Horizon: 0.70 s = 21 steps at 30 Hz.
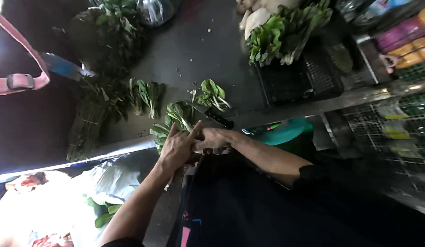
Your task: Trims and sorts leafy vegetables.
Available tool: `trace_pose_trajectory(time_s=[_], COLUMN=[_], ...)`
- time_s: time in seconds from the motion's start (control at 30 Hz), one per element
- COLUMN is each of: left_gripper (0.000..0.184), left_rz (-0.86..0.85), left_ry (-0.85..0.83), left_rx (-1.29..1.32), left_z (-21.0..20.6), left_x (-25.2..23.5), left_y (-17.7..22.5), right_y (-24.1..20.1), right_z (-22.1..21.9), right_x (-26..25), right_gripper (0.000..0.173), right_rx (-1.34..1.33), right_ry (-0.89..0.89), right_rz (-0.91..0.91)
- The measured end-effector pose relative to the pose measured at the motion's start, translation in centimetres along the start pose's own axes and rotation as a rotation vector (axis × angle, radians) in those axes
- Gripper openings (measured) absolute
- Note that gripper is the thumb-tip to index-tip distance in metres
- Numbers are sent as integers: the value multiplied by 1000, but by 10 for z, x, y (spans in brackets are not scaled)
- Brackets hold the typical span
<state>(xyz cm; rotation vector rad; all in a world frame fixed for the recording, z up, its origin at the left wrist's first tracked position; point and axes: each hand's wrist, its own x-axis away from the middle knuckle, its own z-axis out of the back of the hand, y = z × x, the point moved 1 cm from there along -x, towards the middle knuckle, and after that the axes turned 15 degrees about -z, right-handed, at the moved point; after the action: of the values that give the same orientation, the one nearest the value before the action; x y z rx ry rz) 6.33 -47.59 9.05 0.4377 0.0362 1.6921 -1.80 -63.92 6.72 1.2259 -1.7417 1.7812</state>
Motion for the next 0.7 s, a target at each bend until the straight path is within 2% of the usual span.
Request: trace_pose_trajectory(time_s=[0.07, 0.1, 0.17, 0.2, 0.23, 0.27, 0.3, 0.37, 0.47, 0.53, 0.63, 0.7], left_gripper=[71, 62, 44, 44, 44, 42, 38, 29, 31, 32, 32, 39], left_rz=[172, 304, 515, 581, 616, 614, 572, 486, 512, 534, 627, 699], left_ry=[-35, -53, 20, 95, 188, 298, 399, 496, 529, 529, 462, 280], left_rx=[96, 187, 390, 514, 647, 787, 912, 1048, 1045, 1040, 941, 785], left_z=[0, 1, -3, -3, -7, -12, -15, -16, -18, -19, -20, -14], left_x=[2, 4, 14, 20, 25, 30, 33, 35, 36, 34, 24, 11], left_y=[-13, -19, -31, -34, -36, -37, -39, -40, -45, -47, -48, -46], right_y=[7, 14, 35, 48, 61, 70, 77, 86, 73, 60, 46, 34], right_z=[12, 22, 47, 58, 65, 67, 68, 67, 65, 63, 51, 32], right_x=[0, -2, -22, -36, -47, -53, -58, -69, -63, -51, -26, -9], right_gripper=[44, 46, 56, 67, 78, 88, 91, 80, 52, 52, 59, 58], right_rx=[-187, -190, -12, 149, 288, 362, 399, 438, 391, 316, 213, 244], right_ry=[-28, 71, 483, 693, 828, 881, 892, 913, 927, 904, 865, 832], right_rz=[120, 153, 141, 102, 46, -9, -49, -37, -84, -178, -125, -27])
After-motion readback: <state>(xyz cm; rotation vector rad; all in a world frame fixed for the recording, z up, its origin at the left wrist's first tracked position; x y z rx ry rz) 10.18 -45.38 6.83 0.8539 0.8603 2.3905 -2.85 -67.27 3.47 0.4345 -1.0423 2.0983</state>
